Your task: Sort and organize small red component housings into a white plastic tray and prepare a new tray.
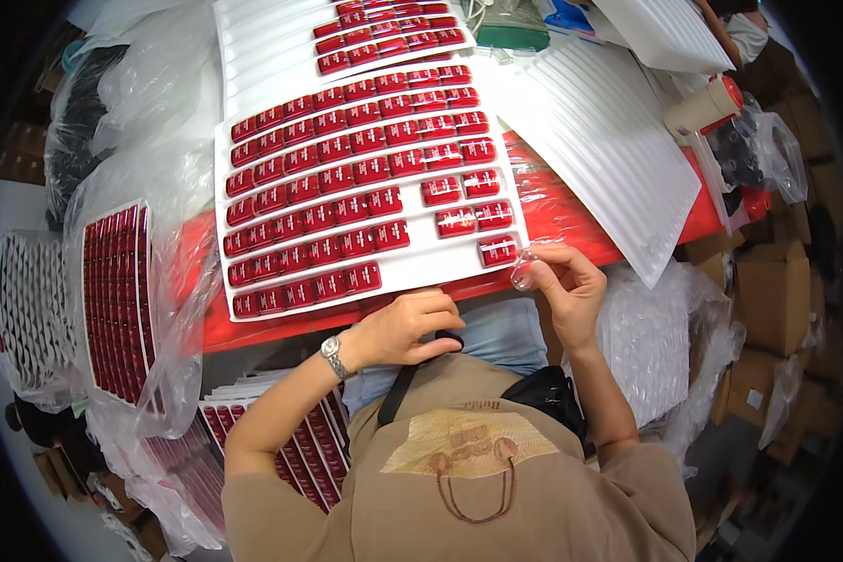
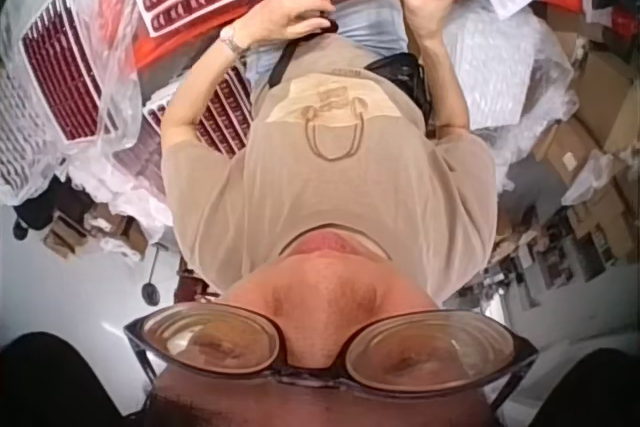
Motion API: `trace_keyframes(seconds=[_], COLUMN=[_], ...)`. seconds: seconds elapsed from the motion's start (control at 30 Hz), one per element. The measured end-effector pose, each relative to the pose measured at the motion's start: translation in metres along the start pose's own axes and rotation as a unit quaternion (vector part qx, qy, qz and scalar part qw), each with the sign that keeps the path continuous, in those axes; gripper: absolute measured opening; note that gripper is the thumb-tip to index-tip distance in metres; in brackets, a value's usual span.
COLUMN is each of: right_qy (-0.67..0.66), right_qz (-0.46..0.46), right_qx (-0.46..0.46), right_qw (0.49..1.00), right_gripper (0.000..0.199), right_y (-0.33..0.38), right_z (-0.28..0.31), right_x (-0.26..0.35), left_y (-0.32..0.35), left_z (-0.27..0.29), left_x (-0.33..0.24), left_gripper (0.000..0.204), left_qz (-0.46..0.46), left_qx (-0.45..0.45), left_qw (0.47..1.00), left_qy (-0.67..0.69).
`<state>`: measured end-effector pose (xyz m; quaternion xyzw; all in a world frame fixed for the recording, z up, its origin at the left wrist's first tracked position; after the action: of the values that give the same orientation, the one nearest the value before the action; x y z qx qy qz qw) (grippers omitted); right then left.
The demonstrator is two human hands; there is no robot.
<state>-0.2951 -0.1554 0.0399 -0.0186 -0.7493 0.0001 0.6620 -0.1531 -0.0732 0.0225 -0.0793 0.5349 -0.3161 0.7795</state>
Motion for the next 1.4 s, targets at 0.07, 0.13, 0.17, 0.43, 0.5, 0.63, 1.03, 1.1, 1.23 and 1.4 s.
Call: trace_keyframes(seconds=[0.07, 0.13, 0.17, 0.43, 0.5, 0.63, 1.03, 1.1, 1.23, 1.4], right_qy=[0.003, 0.008, 0.008, -0.035, -0.033, -0.027, 0.118, 0.145, 0.188, 0.217], right_qz=[0.001, 0.006, 0.005, -0.049, -0.052, -0.025, 0.39, 0.461, 0.415, 0.148], right_qx=[0.011, 0.002, 0.004, 0.042, 0.066, 0.123, 0.137, 0.132, 0.248, 0.053], right_qw=[1.0, 1.0, 1.0, 0.997, 0.996, 0.992, 0.903, 0.866, 0.855, 0.963], right_gripper=[0.013, 0.013, 0.013, 0.013, 0.012, 0.014, 0.022, 0.023, 0.029, 0.02], right_y=[0.001, 0.001, 0.0, 0.006, 0.01, 0.019, 0.054, 0.058, 0.057, -0.001], right_z=[-0.003, -0.002, -0.004, -0.028, -0.04, -0.063, -0.081, -0.077, -0.077, 0.026], right_x=[-0.001, -0.002, -0.004, -0.019, -0.021, -0.01, 0.087, 0.092, 0.074, 0.025], left_y=[0.005, 0.022, 0.031, 0.056, 0.056, 0.061, 0.027, 0.027, 0.031, -0.028], left_z=[-0.005, -0.019, -0.019, 0.079, 0.078, 0.077, 0.048, 0.043, 0.028, 0.074], left_x=[-0.009, -0.032, -0.046, -0.023, -0.023, -0.03, -0.007, -0.006, 0.002, -0.002], left_gripper=[0.022, 0.018, 0.021, 0.048, 0.042, 0.036, 0.036, 0.03, 0.027, 0.019], left_qz=[-0.057, -0.143, -0.199, 0.189, 0.195, 0.18, 0.279, 0.3, 0.423, 0.144], left_qx=[0.01, 0.034, 0.001, -0.335, -0.337, -0.354, -0.409, -0.387, -0.322, -0.288], left_qw=[0.997, 0.977, 0.956, 0.783, 0.776, 0.799, 0.814, 0.823, 0.767, 0.92], left_qy=[-0.054, -0.156, -0.214, -0.489, -0.497, -0.451, 0.303, 0.287, 0.36, -0.224])
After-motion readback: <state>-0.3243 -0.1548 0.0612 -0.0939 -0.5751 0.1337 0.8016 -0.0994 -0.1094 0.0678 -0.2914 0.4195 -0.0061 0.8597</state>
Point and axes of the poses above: each hand's wrist, its own y-axis away from the middle knuckle, its own z-axis out of the back of the hand, x = y × z, the point moved 10 cm from there along -y, towards the middle knuckle, and after that the axes turned 15 degrees about -x, right-handed, at the moved point
